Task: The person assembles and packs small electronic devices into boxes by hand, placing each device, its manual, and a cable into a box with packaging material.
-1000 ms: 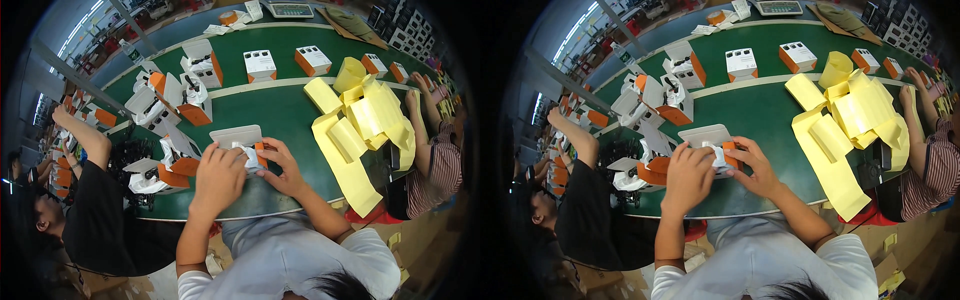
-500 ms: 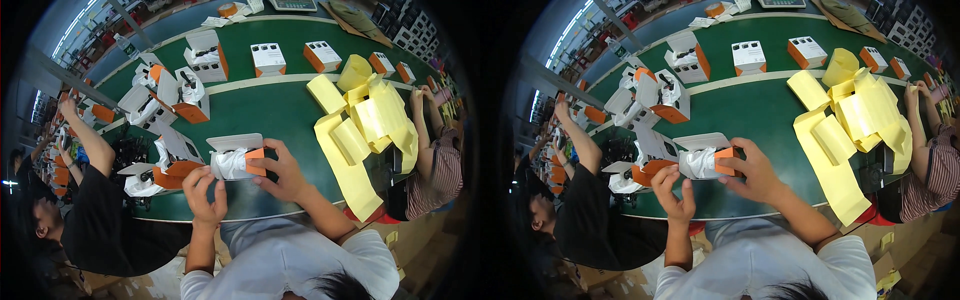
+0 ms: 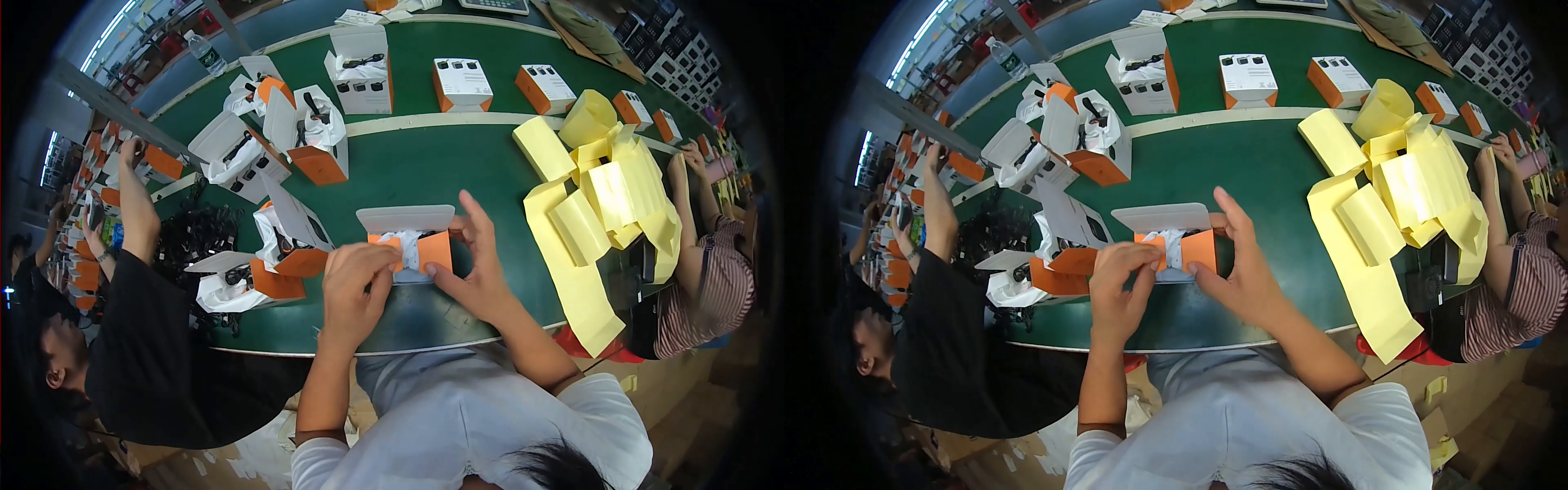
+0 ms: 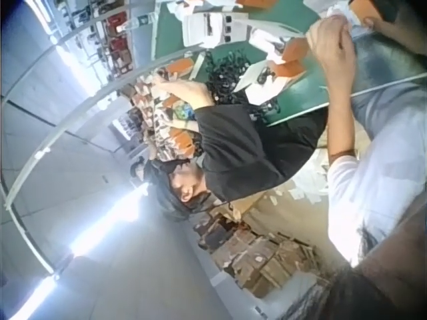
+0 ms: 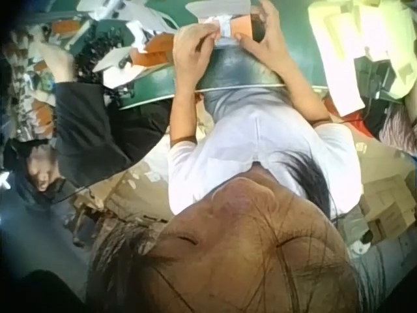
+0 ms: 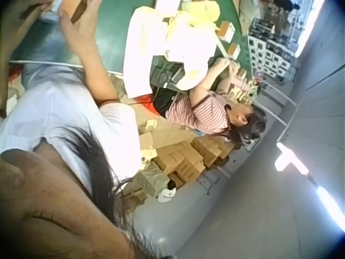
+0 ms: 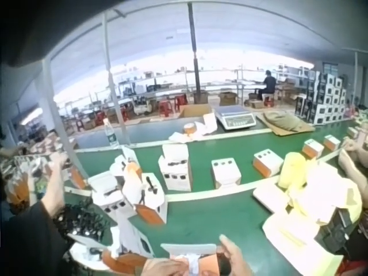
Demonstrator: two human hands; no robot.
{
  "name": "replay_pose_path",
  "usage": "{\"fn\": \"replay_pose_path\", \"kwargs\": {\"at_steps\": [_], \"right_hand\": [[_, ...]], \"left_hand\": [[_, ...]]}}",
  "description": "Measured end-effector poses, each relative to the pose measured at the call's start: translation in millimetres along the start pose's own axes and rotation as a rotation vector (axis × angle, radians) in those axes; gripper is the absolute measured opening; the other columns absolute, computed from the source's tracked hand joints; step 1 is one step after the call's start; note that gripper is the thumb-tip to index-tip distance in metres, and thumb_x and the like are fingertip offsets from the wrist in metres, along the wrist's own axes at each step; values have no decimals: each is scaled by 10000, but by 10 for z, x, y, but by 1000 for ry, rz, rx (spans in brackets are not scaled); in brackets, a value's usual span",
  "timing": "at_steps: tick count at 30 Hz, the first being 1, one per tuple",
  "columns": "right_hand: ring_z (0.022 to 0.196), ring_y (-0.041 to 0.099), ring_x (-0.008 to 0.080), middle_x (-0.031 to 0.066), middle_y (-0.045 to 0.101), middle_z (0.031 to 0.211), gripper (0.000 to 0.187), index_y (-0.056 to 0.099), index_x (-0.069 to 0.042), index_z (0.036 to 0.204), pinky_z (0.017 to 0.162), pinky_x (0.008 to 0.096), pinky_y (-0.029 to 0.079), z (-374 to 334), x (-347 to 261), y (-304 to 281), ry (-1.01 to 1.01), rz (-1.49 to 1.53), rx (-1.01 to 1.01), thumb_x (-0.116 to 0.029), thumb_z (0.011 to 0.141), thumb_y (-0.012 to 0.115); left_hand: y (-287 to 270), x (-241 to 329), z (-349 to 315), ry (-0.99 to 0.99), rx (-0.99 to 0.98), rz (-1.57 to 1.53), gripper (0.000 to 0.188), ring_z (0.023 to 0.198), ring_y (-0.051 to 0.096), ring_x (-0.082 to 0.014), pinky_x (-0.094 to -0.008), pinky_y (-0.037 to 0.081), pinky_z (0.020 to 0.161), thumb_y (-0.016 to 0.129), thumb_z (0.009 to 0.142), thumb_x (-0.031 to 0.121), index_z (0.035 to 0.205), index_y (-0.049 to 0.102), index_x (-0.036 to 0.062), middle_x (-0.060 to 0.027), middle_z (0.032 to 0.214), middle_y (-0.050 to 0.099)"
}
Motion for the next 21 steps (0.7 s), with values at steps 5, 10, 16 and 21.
{"fn": "replay_pose_path", "kwargs": {"at_steps": [5, 10, 16, 21], "right_hand": [[1209, 560, 264, 126, 569, 1273, 446, 563, -49, 1228, 1046, 385, 441, 149, -49, -83, 8, -214, -204, 11, 829, 752], [1131, 583, 328, 158, 576, 1223, 354, 596, -67, 1084, 891, 372, 503, 194, -189, 2, -148, -390, -438, -87, 801, 808], [1218, 565, 346, 171, 551, 1365, 474, 644, -96, 1212, 983, 398, 476, 81, -266, 33, -77, -450, -403, -161, 787, 844], [1021, 646, 298, 177, 569, 1364, 369, 709, -142, 1184, 791, 366, 548, 13, -259, 28, -120, -497, -346, -258, 850, 813]], "left_hand": [[-59, -309, 83, -420, 467, -590, 482, 1390, 480, -354, -438, 403, 1108, 770, 740, -62, 1193, 626, 17, -192, 1373, 584], [88, -242, 123, -101, -62, -428, 390, 1356, 542, -377, -453, 441, 1099, 700, 741, -130, 1095, 694, 34, -131, 1255, 701], [-37, -23, 116, 4, -65, -227, 397, 1328, 560, -391, -461, 468, 1068, 765, 728, -38, 1111, 713, 56, -110, 1277, 702], [-22, -53, 88, 44, -131, -305, 408, 1316, 547, -376, -460, 452, 1072, 801, 767, 46, 1167, 729, 79, -109, 1332, 679]]}}
Point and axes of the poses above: each hand's wrist, its own z-axis towards the middle knuckle, its own y-axis out of the palm, x = y × z, the point moved 8 cm from there along z, towards the middle knuckle
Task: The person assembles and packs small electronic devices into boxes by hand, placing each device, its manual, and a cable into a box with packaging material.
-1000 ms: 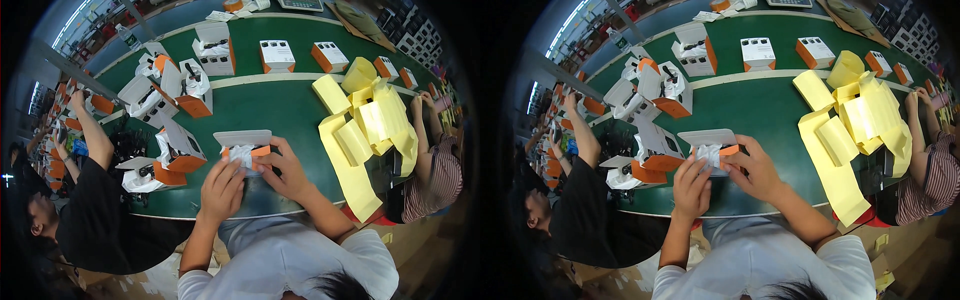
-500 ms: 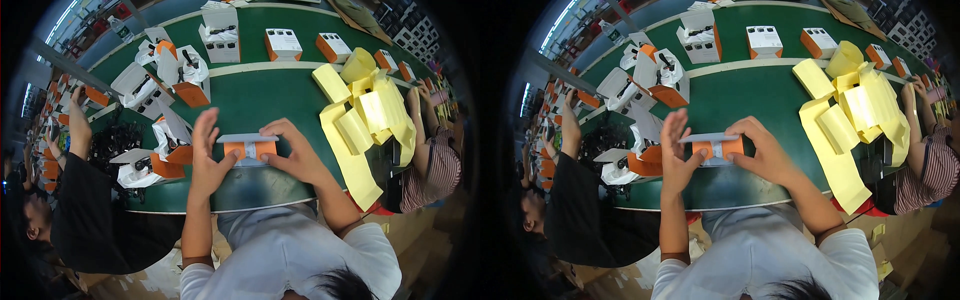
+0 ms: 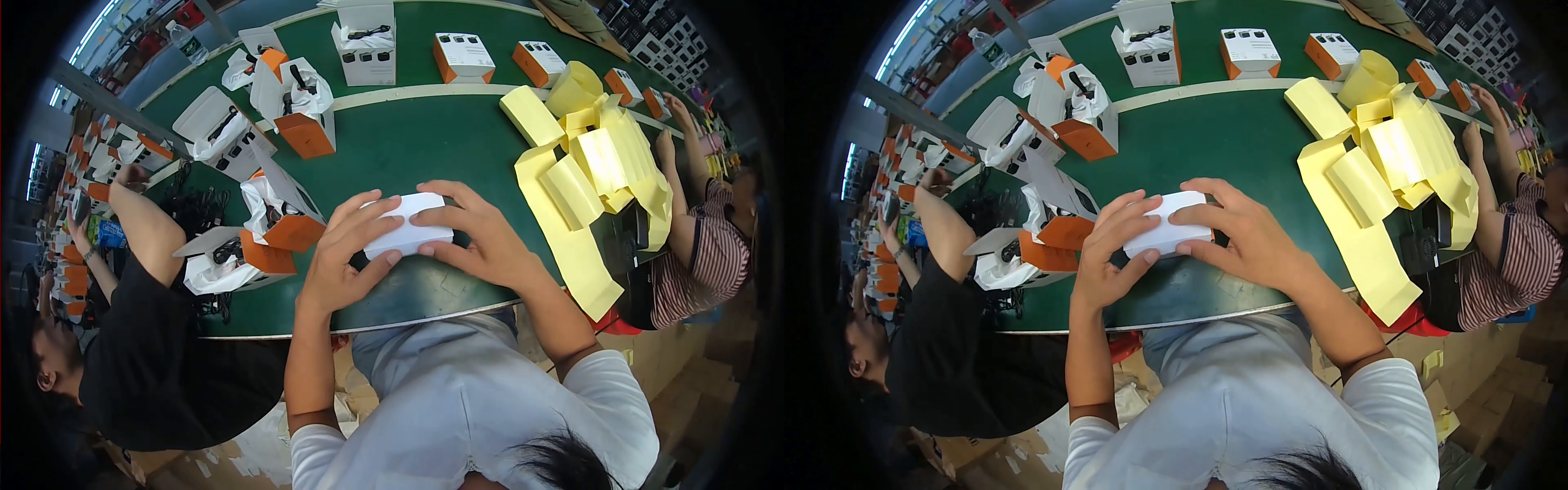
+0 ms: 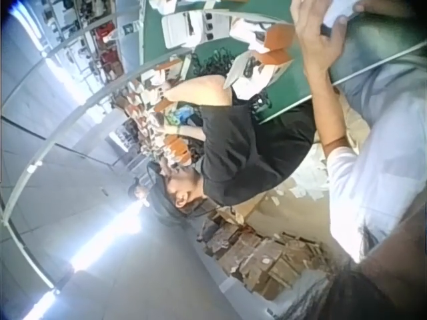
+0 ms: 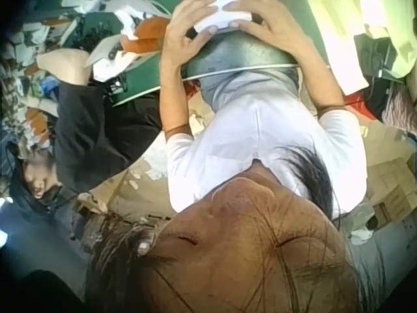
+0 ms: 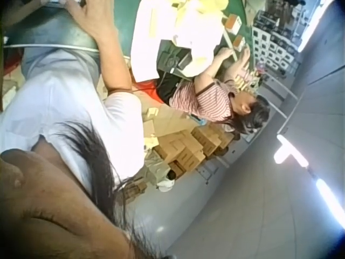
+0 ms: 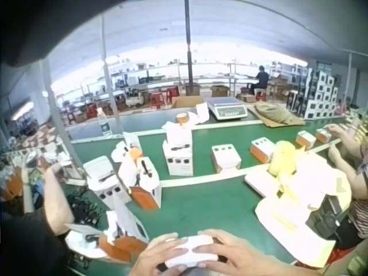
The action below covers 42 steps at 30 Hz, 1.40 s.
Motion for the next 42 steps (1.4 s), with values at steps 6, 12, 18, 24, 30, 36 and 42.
{"fn": "replay_pose_path", "kwargs": {"at_steps": [6, 12, 18, 24, 30, 36, 42], "right_hand": [[990, 653, 286, 184, 560, 1418, 293, 729, -128, 1157, 803, 370, 553, -26, -41, 0, 46, 28, 25, -190, 876, 783], [1097, 634, 320, 174, 539, 1464, 315, 730, -117, 1178, 874, 377, 543, -47, -77, 3, 45, -49, -3, -134, 866, 771], [1186, 617, 357, 179, 539, 1461, 300, 728, -134, 1186, 919, 404, 540, 27, -121, -38, 6, -181, -99, -160, 888, 742], [1233, 597, 377, 203, 548, 1442, 328, 695, -156, 1239, 955, 428, 532, -5, -171, -74, -104, -264, -110, -184, 912, 707], [1299, 553, 387, 207, 520, 1474, 369, 677, -170, 1272, 1028, 444, 494, 47, -131, -50, -77, -316, -241, -215, 906, 704], [1392, 438, 467, 228, 331, 1610, 538, 607, -245, 1397, 1121, 547, 397, -197, 0, 80, -138, -297, -115, -251, 878, 746], [1375, 462, 457, 242, 353, 1590, 561, 605, -254, 1393, 1104, 500, 431, -250, 168, 204, -89, -136, 93, -185, 858, 762]], "left_hand": [[18, 18, -45, 73, -20, 94, 312, 1309, 553, -370, -475, 465, 1061, 794, 805, 75, 1114, 764, 98, -89, 1350, 673], [71, 115, -133, 108, -7, 343, 307, 1329, 534, -433, -504, 444, 1083, 716, 854, 63, 1160, 746, 75, -101, 1356, 671], [80, 73, -158, 123, 30, 384, 329, 1312, 556, -379, -491, 497, 1034, 734, 849, 115, 1175, 748, 156, -30, 1380, 656], [99, 93, -180, 161, 45, 385, 326, 1310, 558, -395, -470, 516, 995, 736, 844, 106, 1167, 749, 148, -38, 1381, 655], [116, 63, -207, 134, 57, 363, 325, 1339, 530, -416, -490, 500, 1016, 732, 848, 104, 1171, 742, 143, -44, 1390, 649], [199, 49, -264, 163, 68, 380, 354, 1372, 476, -462, -530, 430, 1100, 751, 838, 96, 1190, 713, 93, -112, 1392, 639], [207, -49, -289, 116, 151, 315, 385, 1379, 482, -411, -561, 417, 1094, 792, 828, 173, 1204, 711, 149, -62, 1427, 612]]}}
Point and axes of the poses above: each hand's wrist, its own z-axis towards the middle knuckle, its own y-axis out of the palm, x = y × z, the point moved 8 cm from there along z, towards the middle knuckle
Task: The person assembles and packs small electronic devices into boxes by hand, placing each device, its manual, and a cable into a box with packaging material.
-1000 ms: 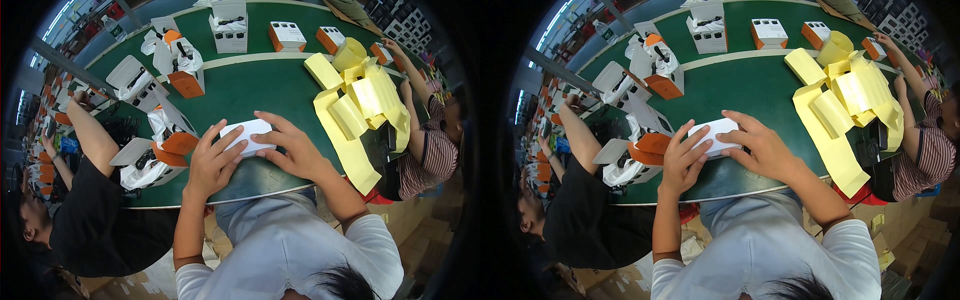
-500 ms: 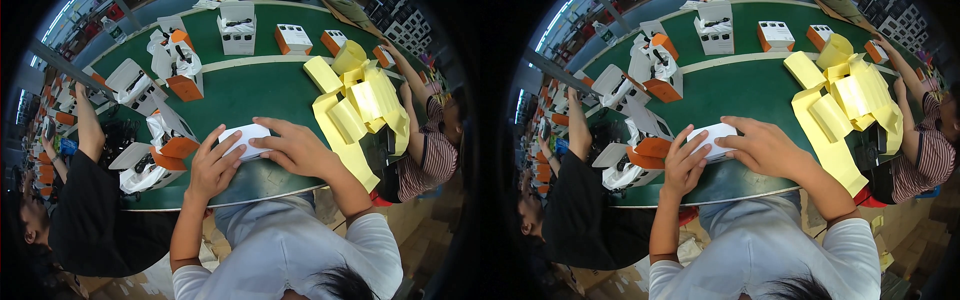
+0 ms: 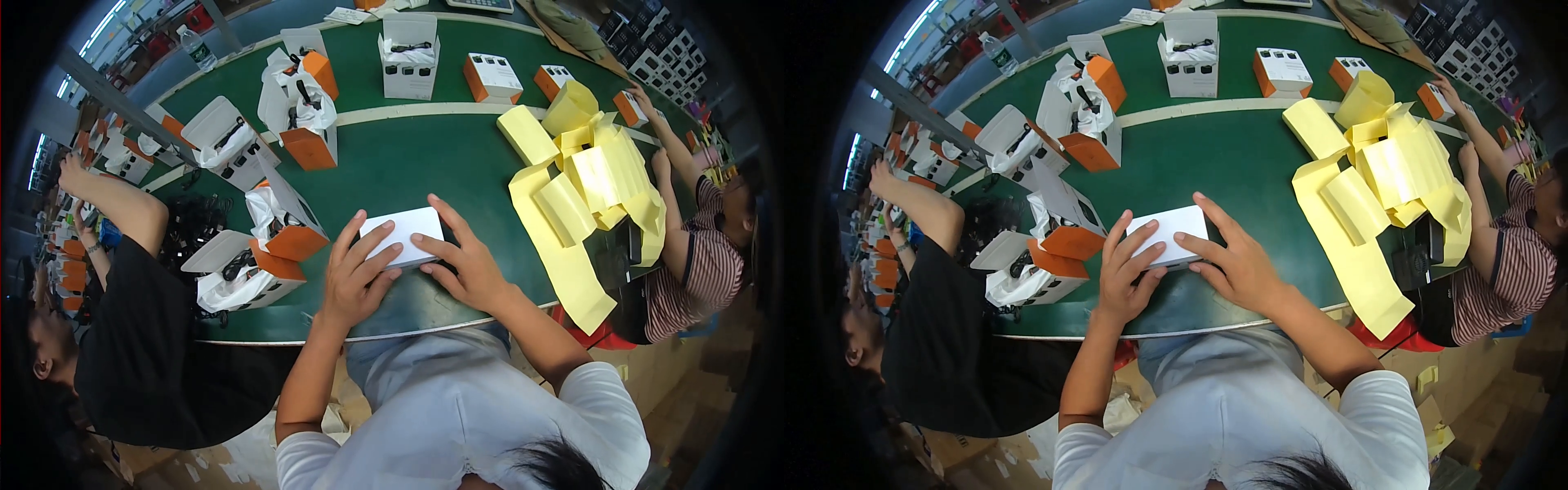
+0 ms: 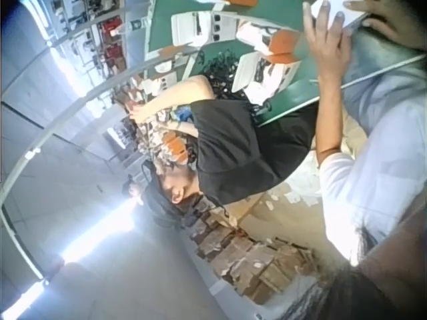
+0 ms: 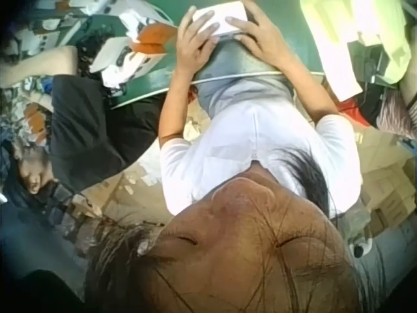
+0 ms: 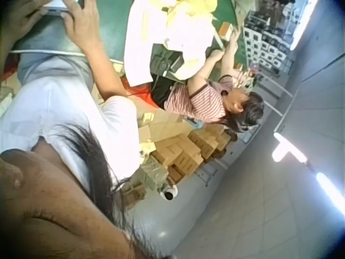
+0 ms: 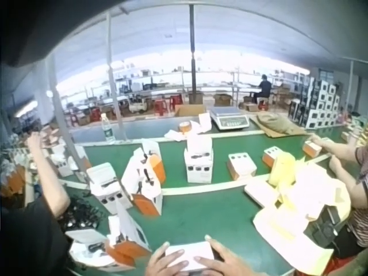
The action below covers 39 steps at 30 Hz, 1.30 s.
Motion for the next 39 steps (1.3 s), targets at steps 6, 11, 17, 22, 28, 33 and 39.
{"fn": "replay_pose_path", "kwargs": {"at_steps": [6, 11, 17, 22, 28, 33, 39], "right_hand": [[1373, 474, 454, 252, 382, 1570, 531, 633, -244, 1328, 1080, 482, 462, -71, 35, -7, -155, -4, 45, -157, 829, 793], [1350, 505, 451, 266, 364, 1578, 534, 642, -239, 1295, 1072, 461, 477, -62, 20, 17, -91, 96, 65, -140, 804, 827], [1406, 466, 418, 264, 320, 1605, 564, 603, -149, 1356, 1147, 453, 397, 32, 328, -5, -16, 325, -47, -122, 836, 819], [1446, 398, 318, 197, 333, 1611, 1031, 112, -154, 1646, 1152, 460, 371, 853, 1120, -312, 280, 777, 257, -286, 885, 795], [1474, 343, 341, 247, 270, 1616, 1342, -23, -60, 1634, 1212, 396, 294, 1876, 2818, -778, 524, 203, 531, -107, 653, 893], [1256, 578, 285, 170, 589, 1370, 1015, 408, -21, 1465, 1075, 386, 452, 2049, 3174, -657, 493, 482, 476, -116, 607, 941], [1111, 607, 222, 121, 611, 1226, 736, 529, 6, 1310, 981, 341, 486, 1476, 2050, -1383, 346, 539, 1229, -88, 692, 918]], "left_hand": [[20, 145, -31, 122, -13, 64, 353, 1385, 471, -417, -533, 395, 1114, 820, 802, 151, 1139, 715, 130, -95, 1405, 616], [77, 11, -79, 47, 15, -4, 352, 1372, 487, -404, -562, 391, 1120, 803, 824, 159, 1168, 729, 161, -96, 1417, 606], [141, -105, 19, -217, 53, -184, 813, 1424, 420, -411, -478, 358, 1157, 853, 770, 131, 1482, 464, 68, -247, 1557, 394], [229, -601, -64, -584, 290, -488, 985, 1318, 502, -298, -411, 381, 1129, 859, 752, 39, 1524, 249, 14, -214, 1426, 471], [481, -897, 196, -600, 406, -546, 942, 1311, 513, -270, -391, 388, 1113, 855, 776, 50, 1500, 253, 1, -201, 1431, 478], [661, -948, 325, -636, 378, -613, 917, 1341, 497, -282, -400, 372, 1138, 846, 813, 100, 1516, 263, 20, -200, 1448, 468], [1142, -1633, 1349, -531, 425, -644, 714, 1227, 569, -244, -382, 449, 1048, 814, 868, 130, 1411, 374, -17, -185, 1368, 540]]}}
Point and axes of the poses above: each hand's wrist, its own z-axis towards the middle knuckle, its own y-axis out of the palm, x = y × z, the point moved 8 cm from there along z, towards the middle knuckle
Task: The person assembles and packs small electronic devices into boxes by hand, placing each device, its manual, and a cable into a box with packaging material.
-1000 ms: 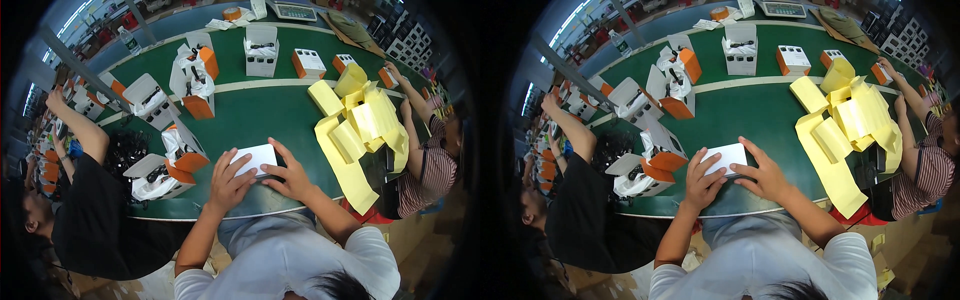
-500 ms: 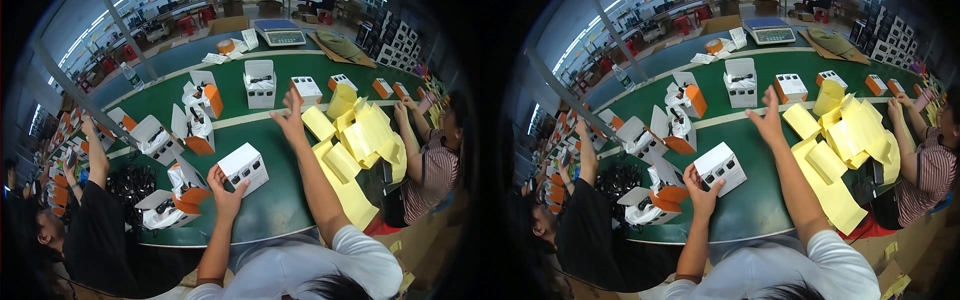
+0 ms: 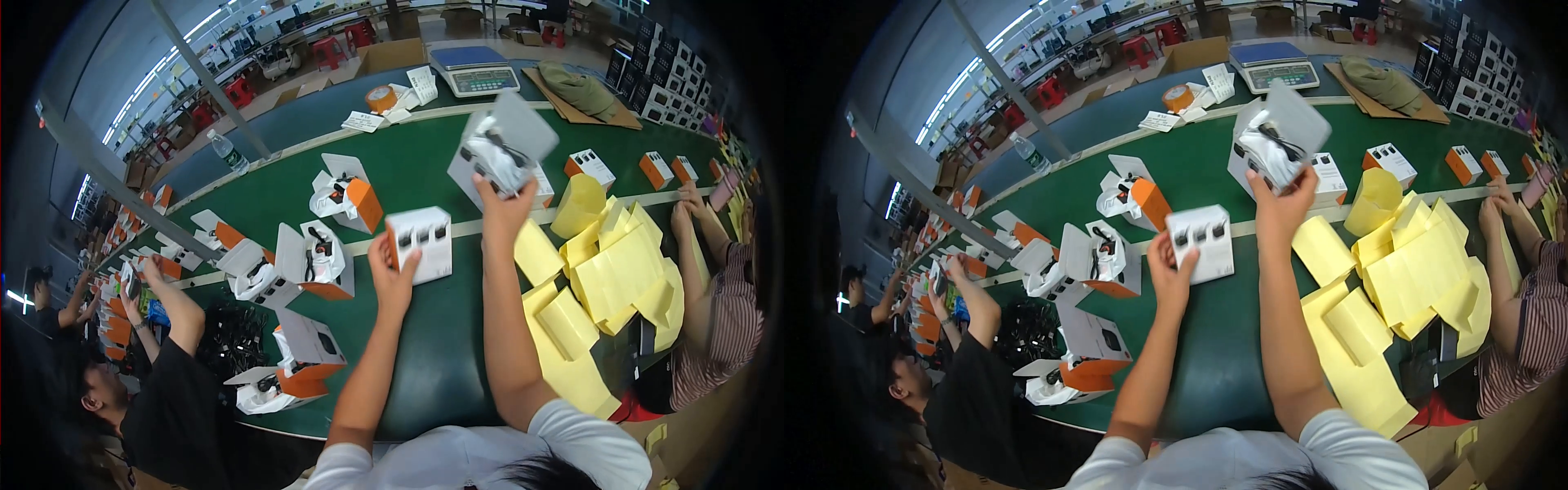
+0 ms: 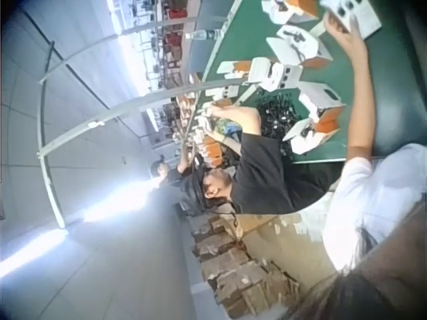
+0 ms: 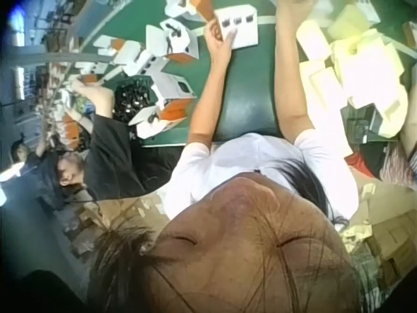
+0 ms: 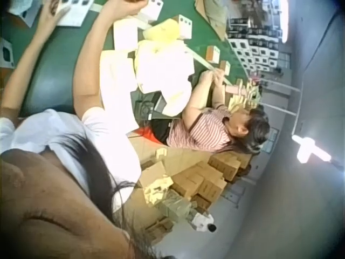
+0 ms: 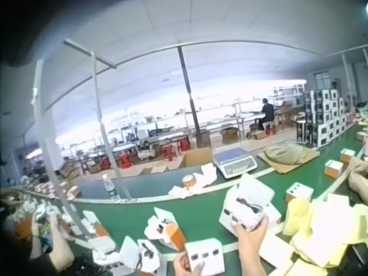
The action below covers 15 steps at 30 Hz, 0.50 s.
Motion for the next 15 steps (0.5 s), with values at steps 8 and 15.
{"fn": "replay_pose_path", "kwargs": {"at_steps": [8, 15], "right_hand": [[1206, 597, 259, 143, 582, 1343, 731, 465, 7, 1413, 1076, 385, 462, -894, -747, -369, 202, 225, -33, 86, 777, 815], [1261, 538, 228, 158, 458, 1413, 947, 259, 15, 1504, 1006, 328, 506, -1177, -429, -825, 375, 140, -60, 52, 757, 841]], "left_hand": [[767, -328, 1138, 203, 80, 714, 576, 1239, 522, -385, -503, 381, 1075, 771, 875, 319, 1288, 552, -17, -243, 1297, 581], [-33, -151, 698, 336, 659, 800, 852, 1326, 445, -381, -493, 344, 1125, 922, 715, 294, 1348, 444, -16, -205, 1399, 479]]}}
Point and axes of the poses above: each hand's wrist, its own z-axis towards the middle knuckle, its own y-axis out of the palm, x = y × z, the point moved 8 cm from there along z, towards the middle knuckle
